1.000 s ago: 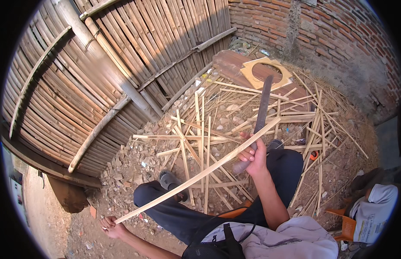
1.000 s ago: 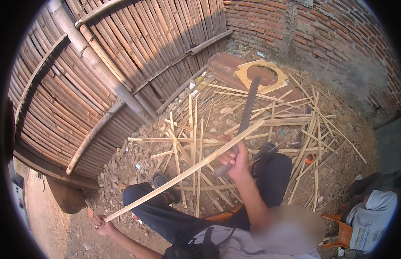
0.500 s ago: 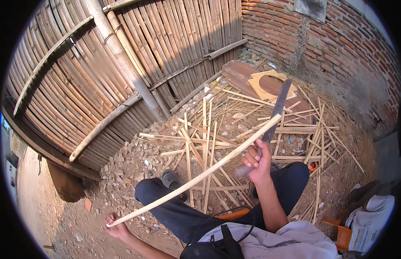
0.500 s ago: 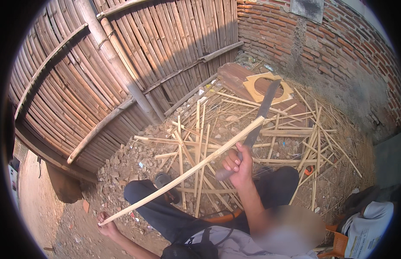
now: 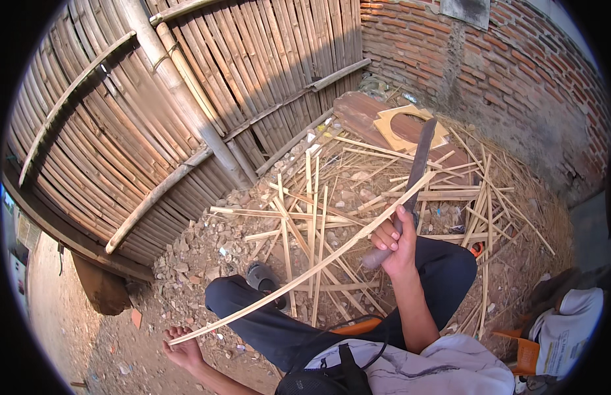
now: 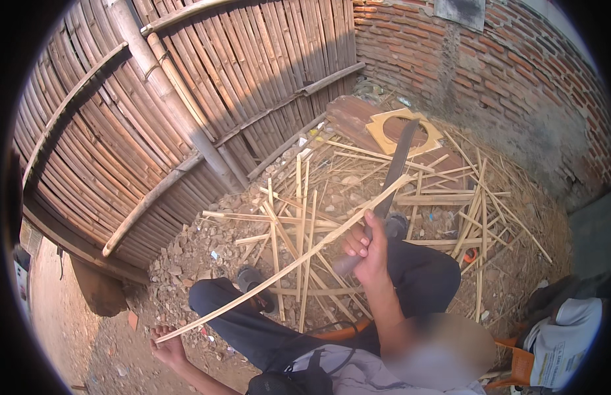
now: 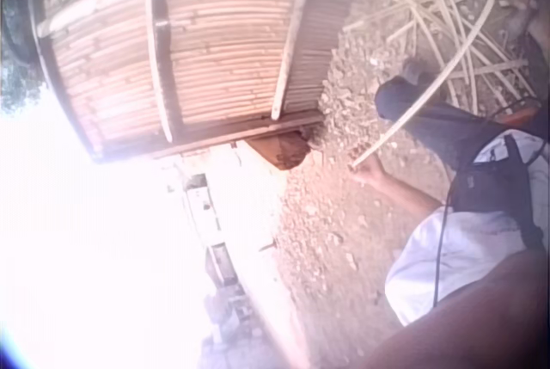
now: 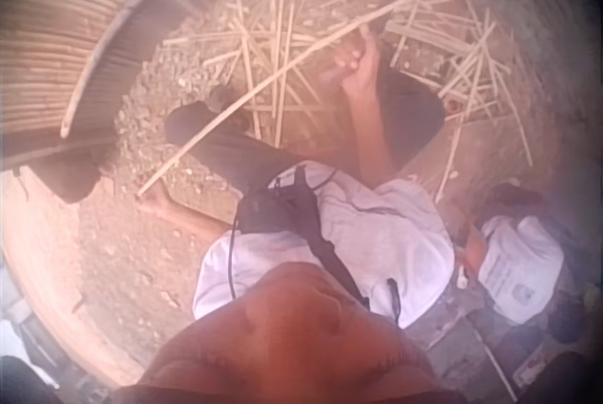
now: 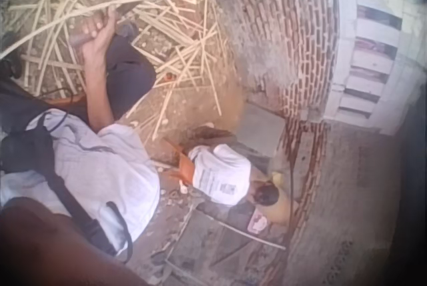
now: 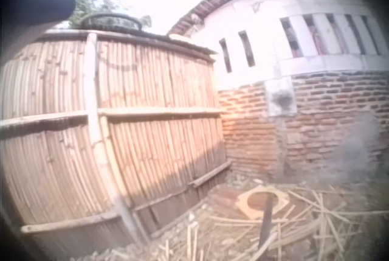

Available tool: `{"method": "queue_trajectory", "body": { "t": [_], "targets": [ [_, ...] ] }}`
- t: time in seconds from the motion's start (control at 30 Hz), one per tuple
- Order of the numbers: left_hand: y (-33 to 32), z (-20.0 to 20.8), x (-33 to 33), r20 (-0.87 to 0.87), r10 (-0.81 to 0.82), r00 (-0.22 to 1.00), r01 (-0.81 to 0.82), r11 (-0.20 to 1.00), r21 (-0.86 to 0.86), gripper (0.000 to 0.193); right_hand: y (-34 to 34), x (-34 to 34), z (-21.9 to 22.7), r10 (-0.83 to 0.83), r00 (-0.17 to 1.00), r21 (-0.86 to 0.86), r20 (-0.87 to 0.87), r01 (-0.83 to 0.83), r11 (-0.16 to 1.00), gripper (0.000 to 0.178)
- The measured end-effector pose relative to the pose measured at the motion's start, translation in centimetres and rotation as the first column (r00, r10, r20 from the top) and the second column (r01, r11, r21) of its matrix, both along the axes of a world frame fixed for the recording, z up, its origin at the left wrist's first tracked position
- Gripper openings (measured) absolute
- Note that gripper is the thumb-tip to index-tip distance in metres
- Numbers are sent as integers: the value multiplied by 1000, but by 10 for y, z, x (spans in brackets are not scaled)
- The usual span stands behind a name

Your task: The person sits on the ground and uses a large knife to split long bamboo strips into thinner slats. They hold the bamboo with one hand and strike it with the knife to separate the layers, repeating the process for multiple pieces.

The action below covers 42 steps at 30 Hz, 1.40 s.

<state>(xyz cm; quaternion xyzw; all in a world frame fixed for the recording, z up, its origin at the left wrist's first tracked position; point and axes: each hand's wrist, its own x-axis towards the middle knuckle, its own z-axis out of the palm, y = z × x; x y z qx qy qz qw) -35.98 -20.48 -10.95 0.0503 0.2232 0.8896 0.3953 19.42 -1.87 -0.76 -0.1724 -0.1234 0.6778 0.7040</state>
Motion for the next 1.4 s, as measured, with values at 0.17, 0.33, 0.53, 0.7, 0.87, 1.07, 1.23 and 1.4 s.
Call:
{"method": "queue_trajectory", "body": {
  "t": [0.17, 0.33, 0.53, 0.7, 0.87, 1.07, 1.23, 1.4],
  "targets": [
    [5, -1, 1, -35, 106, 994, -111, 971, -211, 50, 4, 2, 2, -38, 999, -3, 11, 38, 999, 16],
    [22, -1, -15, -426, -110, 898, -117, 874, -471, 66, 17, 7, 15, -67, 991, 122, -115, 81, 989, 19],
    [105, 80, 32, -887, -306, 345, -677, 574, -461, 83, 49, 48, 50, -218, 958, 284, -184, 264, 922, 28],
    [169, 176, 157, -980, -189, -56, -620, 776, -114, 58, 72, 82, 63, -323, 941, 407, -98, 334, 850, 32],
    [195, 223, 289, -978, -5, -210, 72, 997, -20, 43, 81, 101, 42, -266, 955, 405, 129, 194, 893, 31],
    [241, 231, 399, -946, 150, -288, 410, 912, 20, 54, 89, 81, -3, -153, 885, 173, 440, 84, 981, 30],
    [265, 210, 435, -959, 128, -251, 439, 898, 5, 57, 89, 55, -32, -13, 867, 111, 498, -48, 993, 18],
    [281, 192, 439, -975, 25, -220, 445, 892, -77, 56, 90, 46, -33, 60, 899, 113, 434, -120, 986, 15]
  ]
}}
